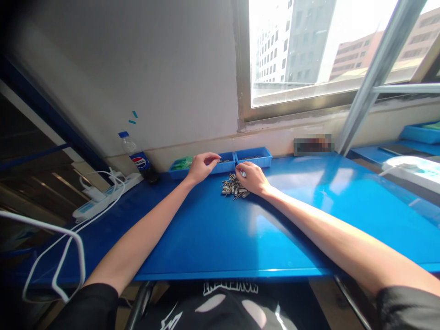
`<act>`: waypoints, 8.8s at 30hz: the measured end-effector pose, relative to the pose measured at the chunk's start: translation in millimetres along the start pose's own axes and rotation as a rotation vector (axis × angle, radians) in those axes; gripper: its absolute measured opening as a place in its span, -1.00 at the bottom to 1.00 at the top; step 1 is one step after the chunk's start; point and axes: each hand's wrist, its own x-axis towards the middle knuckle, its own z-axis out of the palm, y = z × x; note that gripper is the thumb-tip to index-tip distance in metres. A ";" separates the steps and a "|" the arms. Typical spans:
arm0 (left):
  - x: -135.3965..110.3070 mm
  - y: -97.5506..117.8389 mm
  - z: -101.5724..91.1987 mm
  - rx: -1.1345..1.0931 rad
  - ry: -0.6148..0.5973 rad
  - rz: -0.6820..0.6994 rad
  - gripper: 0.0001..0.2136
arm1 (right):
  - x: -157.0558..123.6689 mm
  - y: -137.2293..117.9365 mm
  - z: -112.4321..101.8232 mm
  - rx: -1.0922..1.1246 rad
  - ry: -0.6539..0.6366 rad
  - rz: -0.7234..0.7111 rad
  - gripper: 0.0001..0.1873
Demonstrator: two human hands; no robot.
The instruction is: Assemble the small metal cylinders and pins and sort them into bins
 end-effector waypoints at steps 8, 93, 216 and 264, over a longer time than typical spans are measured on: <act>-16.7 -9.1 13.0 0.292 -0.504 0.255 -0.53 | 0.7 7.1 2.6 0.008 0.013 0.074 -0.78; -38.6 -1.0 29.7 -0.512 0.061 -0.196 -0.58 | 8.9 -18.4 -8.6 0.719 -0.274 0.383 -0.61; -43.1 -13.5 31.5 -0.376 -0.070 -0.133 -0.76 | 7.3 -7.6 -9.3 0.628 -0.225 0.306 -0.61; -43.3 -25.5 6.2 0.351 -0.208 0.024 -0.88 | 15.5 17.5 -28.1 0.675 0.086 0.509 -0.55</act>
